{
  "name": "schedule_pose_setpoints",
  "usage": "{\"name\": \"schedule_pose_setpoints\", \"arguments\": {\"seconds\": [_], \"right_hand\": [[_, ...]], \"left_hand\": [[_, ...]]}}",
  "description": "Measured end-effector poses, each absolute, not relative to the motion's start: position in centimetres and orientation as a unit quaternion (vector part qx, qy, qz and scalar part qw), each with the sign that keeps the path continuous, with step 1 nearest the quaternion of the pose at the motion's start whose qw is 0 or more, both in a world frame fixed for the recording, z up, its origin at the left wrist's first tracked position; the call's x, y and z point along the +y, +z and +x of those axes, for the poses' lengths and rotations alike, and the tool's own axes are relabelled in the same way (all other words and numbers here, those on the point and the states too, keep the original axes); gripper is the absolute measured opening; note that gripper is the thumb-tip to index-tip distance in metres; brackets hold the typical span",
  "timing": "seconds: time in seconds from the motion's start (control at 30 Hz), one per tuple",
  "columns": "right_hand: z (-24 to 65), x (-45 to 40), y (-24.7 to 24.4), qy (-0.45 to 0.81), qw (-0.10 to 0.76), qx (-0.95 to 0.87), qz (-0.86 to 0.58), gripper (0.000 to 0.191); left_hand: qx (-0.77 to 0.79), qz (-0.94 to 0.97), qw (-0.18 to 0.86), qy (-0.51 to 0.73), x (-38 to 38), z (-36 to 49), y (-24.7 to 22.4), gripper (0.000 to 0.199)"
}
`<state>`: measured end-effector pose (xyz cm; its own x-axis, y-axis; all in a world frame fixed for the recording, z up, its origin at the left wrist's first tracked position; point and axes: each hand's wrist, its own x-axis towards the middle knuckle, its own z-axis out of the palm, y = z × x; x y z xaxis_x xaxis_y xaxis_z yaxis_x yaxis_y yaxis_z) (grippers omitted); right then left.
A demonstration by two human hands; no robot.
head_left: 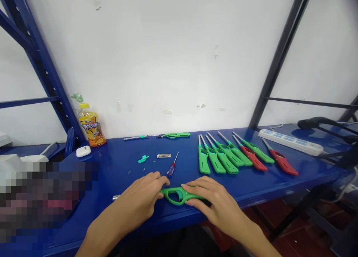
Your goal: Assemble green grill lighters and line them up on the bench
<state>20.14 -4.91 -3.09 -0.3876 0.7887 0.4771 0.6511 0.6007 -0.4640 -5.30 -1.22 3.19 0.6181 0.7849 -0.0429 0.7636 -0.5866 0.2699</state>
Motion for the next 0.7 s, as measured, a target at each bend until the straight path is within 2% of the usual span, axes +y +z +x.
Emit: {"name": "schedule_pose_setpoints", "arguments": {"seconds": [0.1,0.23,0.3,0.37,0.5,0.53,0.63,0.7], "right_hand": [[20.2,-5.1,-3.3,0.111,0.368,-0.803,-0.455,0.031],[20.4,-5.2,-3.2,0.115,0.369,-0.775,-0.499,0.04],[20.3,-5.3,-3.3,0.109,0.371,-0.77,-0.507,0.035],[20.3,-5.3,-3.4,0.099,0.379,-0.765,-0.511,0.031],[20.2,-5.3,-3.6,0.104,0.406,-0.751,-0.51,0.031],[20.3,-5.3,-3.7,0.108,0.412,-0.749,-0.508,0.03],[20.4,-5.4,-3.9,0.107,0.418,-0.747,-0.506,0.029],[20.4,-5.4,-4.0,0.099,0.419,-0.749,-0.504,0.029]], "left_hand": [[0.428,0.898,0.092,0.043,-1.2,-4.8,2.9,0.038],[0.396,0.915,0.023,0.078,-0.7,-4.1,2.3,0.034],[0.383,0.918,0.0,0.102,-0.5,-4.0,2.1,0.038],[0.38,0.917,-0.011,0.121,-0.4,-4.1,2.2,0.046],[0.419,0.898,-0.053,0.126,0.1,-5.6,2.9,0.073],[0.438,0.888,-0.071,0.124,0.4,-6.1,3.1,0.069],[0.456,0.882,-0.073,0.097,1.0,-7.3,3.4,0.037],[0.443,0.889,-0.057,0.097,1.1,-7.3,3.3,0.03]]}}
